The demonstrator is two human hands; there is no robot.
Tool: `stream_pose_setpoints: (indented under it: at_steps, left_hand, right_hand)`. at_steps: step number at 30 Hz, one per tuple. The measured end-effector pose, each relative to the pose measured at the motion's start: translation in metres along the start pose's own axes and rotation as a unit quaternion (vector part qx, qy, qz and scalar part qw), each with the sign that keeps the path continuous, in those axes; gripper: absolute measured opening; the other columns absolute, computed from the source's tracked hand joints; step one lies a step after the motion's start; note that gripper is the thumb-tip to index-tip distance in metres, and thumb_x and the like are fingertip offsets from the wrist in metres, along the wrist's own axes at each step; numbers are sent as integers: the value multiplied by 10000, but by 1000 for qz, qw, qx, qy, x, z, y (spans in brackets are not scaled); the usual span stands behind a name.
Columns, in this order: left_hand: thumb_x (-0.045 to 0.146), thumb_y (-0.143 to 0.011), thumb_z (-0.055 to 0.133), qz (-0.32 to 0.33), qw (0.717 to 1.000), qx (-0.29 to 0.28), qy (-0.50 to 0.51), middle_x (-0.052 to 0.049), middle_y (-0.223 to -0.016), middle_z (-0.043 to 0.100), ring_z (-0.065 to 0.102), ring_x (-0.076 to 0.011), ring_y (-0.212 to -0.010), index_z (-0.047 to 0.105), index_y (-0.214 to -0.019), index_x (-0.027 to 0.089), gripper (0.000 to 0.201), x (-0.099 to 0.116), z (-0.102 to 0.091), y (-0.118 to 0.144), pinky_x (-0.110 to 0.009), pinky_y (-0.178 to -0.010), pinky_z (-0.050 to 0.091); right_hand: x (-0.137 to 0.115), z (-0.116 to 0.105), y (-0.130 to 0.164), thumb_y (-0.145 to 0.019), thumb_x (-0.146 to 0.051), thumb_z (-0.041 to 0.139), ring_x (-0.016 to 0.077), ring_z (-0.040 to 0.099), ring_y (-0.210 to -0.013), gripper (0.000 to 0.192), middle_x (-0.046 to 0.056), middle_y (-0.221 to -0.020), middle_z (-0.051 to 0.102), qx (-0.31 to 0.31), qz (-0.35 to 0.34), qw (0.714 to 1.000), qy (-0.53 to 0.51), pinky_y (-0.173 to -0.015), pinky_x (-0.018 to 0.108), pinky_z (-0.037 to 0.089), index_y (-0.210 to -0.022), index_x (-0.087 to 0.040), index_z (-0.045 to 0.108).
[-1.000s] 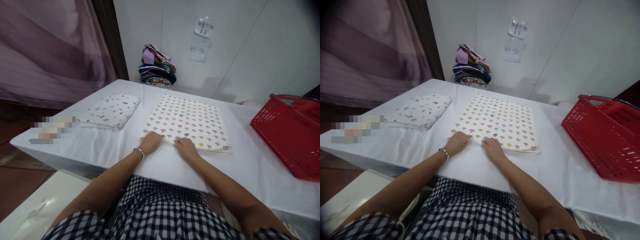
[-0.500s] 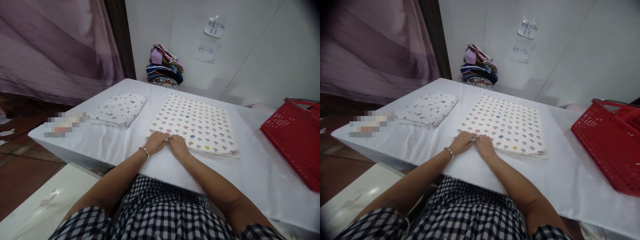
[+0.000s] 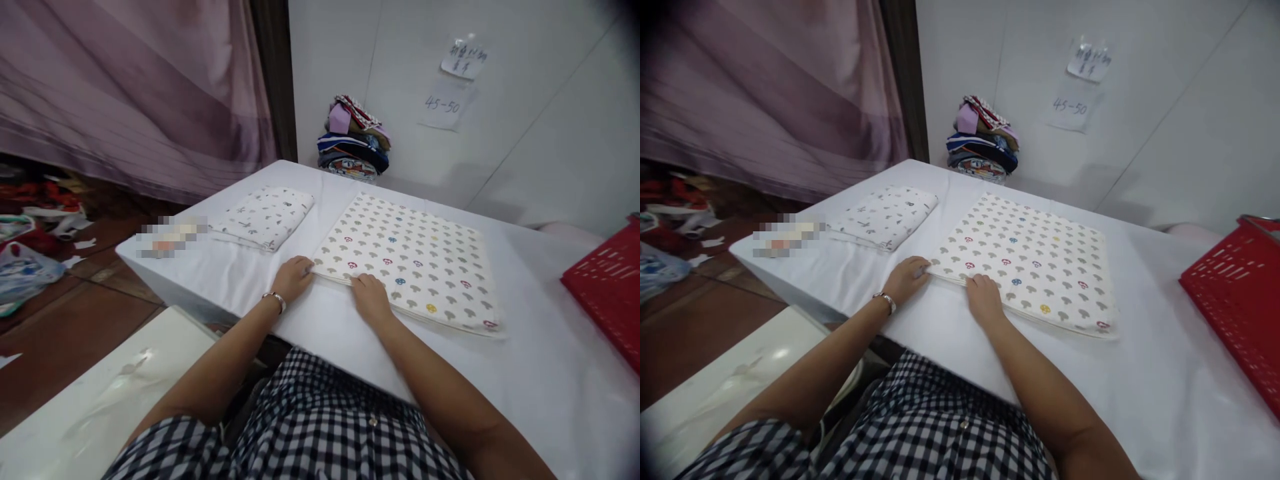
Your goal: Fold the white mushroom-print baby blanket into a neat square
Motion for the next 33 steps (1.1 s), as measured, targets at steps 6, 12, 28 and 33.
stream_pose_setpoints:
  at_steps: [6, 12, 28, 33]
  left_hand:
    - [254, -767, 519, -96, 993, 29, 56, -30, -937, 610, 576, -132, -740, 619, -932, 189, 203, -10, 1, -4, -272, -737, 468]
    - [445, -786, 526, -226, 972, 23, 66, -37, -839, 648, 591, -157, -694, 577, -1004, 181, 346, -24, 3, -7, -281, -672, 446]
    - [174, -747, 457, -95, 978, -110, -151, -71, -943, 690, 625, -218, -786, 665, -1036, 264, 367, 3, 15, -9, -301, -643, 451]
    - [169, -722, 471, -200, 962, -177, 53, -10, -673, 667, 589, -141, -607, 663, -1070, 262, 408, -22, 23, -2, -243, -590, 453]
  right_hand:
    - [0, -2, 1, -910, -188, 402, 207, 452, -856, 237, 93, -942, 548, 5, -5, 1000, -6, -712, 320, 327, -1046, -176, 595]
    - [0, -3, 1, -901, -179, 415, 203, 451, -862, 234, 93, -947, 549, 9, -9, 1000, -16, -720, 316, 338, -1049, -176, 596]
    - [-4, -5, 3, -893, -160, 424, 198, 462, -854, 236, 82, -927, 564, 21, -28, 999, -12, -702, 302, 316, -1054, -169, 597]
    - [-5, -7, 5, -880, -133, 429, 192, 463, -829, 231, 74, -912, 563, 27, -28, 999, -14, -684, 300, 302, -1020, -180, 607]
Point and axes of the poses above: each hand's wrist, its own y-axis away from the middle knuckle, its own z-axis out of the palm, x = y × z, the point moved 10 cm from there along -y, towards the middle knuckle
